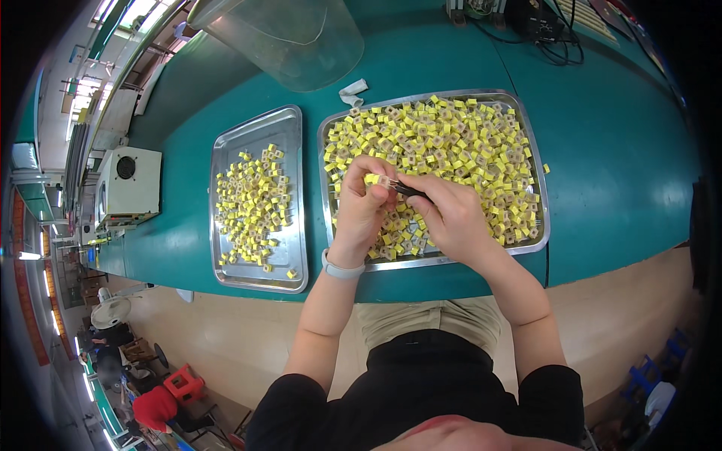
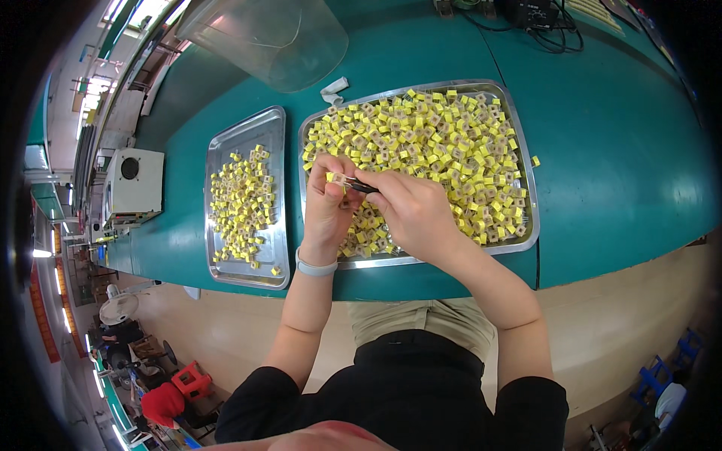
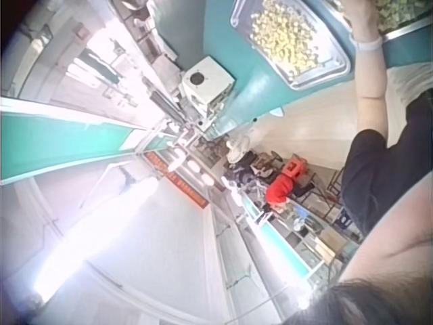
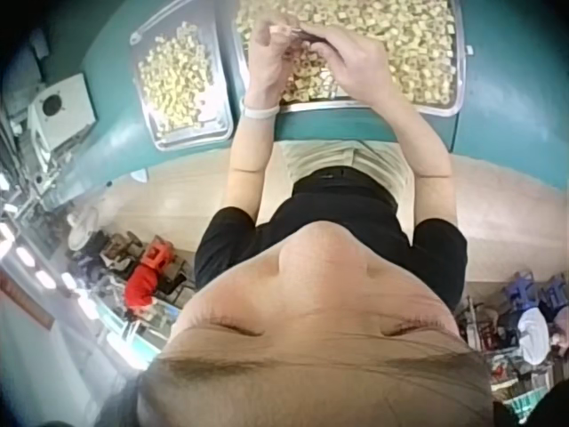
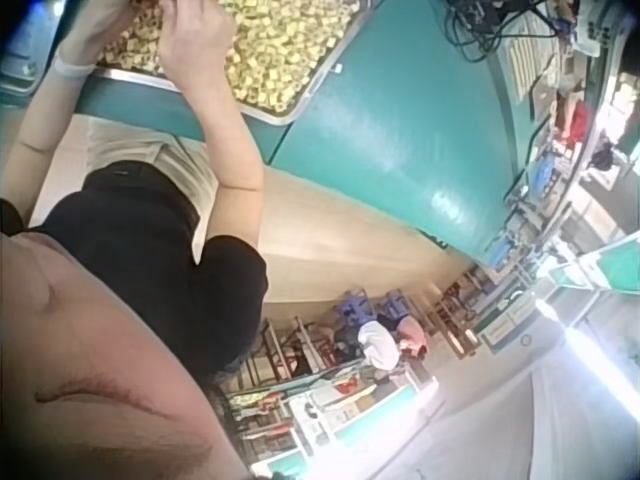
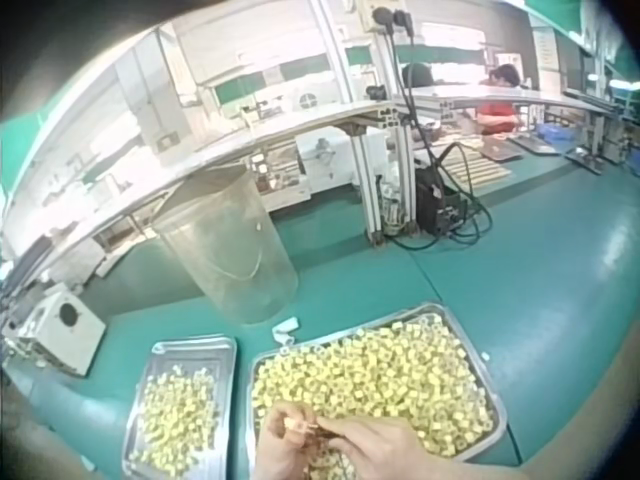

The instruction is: Sorting and assembling small yellow electronic components at an industrial workbench.

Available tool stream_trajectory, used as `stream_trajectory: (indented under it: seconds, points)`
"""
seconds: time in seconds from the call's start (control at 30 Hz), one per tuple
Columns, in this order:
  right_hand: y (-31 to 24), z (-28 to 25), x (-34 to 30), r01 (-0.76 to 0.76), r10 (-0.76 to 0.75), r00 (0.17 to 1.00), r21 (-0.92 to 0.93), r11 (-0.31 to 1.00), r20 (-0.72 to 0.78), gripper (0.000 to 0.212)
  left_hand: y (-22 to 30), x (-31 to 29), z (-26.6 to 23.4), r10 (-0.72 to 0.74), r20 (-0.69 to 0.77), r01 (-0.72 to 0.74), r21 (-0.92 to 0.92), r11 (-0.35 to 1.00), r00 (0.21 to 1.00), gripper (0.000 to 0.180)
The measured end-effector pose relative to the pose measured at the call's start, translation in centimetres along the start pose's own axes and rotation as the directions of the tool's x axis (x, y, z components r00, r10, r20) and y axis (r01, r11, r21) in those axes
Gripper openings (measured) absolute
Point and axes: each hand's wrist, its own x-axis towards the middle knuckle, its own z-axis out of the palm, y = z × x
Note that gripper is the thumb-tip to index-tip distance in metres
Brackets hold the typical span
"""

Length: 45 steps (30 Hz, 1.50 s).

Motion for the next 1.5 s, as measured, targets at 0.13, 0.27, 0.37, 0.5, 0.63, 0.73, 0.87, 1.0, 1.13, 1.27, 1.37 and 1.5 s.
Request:
stream_trajectory:
  seconds: [0.13, 0.27, 0.37, 0.5, 0.63, 0.73, 0.87, 1.0, 1.13, 1.27, 1.37, 1.5]
  points:
    - [0.1, 0.0, 0.1, 0.021, -0.021, 1.0, 0.006, 1.0, -0.02, 0.031, -0.1, 0.0, 0.1, 0.002, 0.006, -0.002, 0.034, 0.999, 1.0, 0.051]
    - [0.1, -0.1, 0.1, 0.019, -0.019, 1.0, -0.002, 1.0, 0.0, 0.032, -0.1, 0.1, -0.1, 0.026, 0.015, -0.028, 0.107, 0.994, 1.0, 0.047]
    - [-0.2, -0.4, 0.2, 0.008, -0.008, 1.0, -0.008, 1.0, 0.015, 0.033, 0.1, 0.1, 0.3, 0.057, 0.018, -0.059, 0.122, 0.991, 0.998, 0.045]
    - [0.3, 0.0, 0.3, 0.016, -0.016, 1.0, 0.002, 1.0, 0.007, 0.035, 0.6, 0.4, -0.8, -0.059, -0.033, 0.061, 0.055, 0.997, 0.998, 0.057]
    - [0.0, -0.3, 0.3, -0.001, 0.001, 0.999, 0.007, 1.0, 0.044, 0.036, 1.4, 0.1, -0.9, -0.11, 0.043, 0.102, 0.147, 0.984, 0.993, 0.063]
    - [-0.4, -0.6, 0.4, 0.003, -0.006, 0.997, 0.031, 1.0, 0.073, 0.036, 1.7, 0.1, -1.7, -0.169, 0.15, 0.141, 0.181, 0.973, 0.974, 0.06]
    - [-0.4, -1.0, 0.5, -0.007, 0.002, 0.991, 0.04, 0.999, 0.131, 0.036, 2.2, 0.0, -1.7, -0.243, 0.221, 0.194, 0.225, 0.955, 0.944, 0.056]
    - [-0.6, -0.9, 0.6, 0.002, -0.01, 0.978, 0.039, 0.999, 0.209, 0.036, 2.3, 0.2, -2.0, -0.268, 0.286, 0.209, 0.218, 0.953, 0.92, 0.056]
    - [-0.5, -0.8, 0.5, 0.015, -0.022, 0.985, 0.039, 0.999, 0.171, 0.035, 2.2, 0.3, -1.7, -0.303, 0.283, 0.266, 0.162, 0.95, 0.91, 0.057]
    - [-0.6, -0.2, 0.5, 0.066, -0.06, 0.987, -0.033, 0.997, 0.148, 0.034, 2.2, 0.3, -2.3, -0.325, 0.326, 0.293, 0.144, 0.945, 0.888, 0.056]
    - [-0.9, 0.0, 0.3, -0.05, 0.054, 0.984, -0.032, 0.998, 0.171, 0.034, 2.9, 0.4, -3.2, -0.228, 0.299, 0.191, 0.146, 0.971, 0.927, 0.058]
    - [0.4, 0.2, -0.4, -0.133, 0.141, 0.982, -0.069, 0.989, 0.124, 0.033, 5.6, 0.7, -5.2, 0.079, -0.244, -0.083, -0.006, 0.997, 0.966, 0.051]
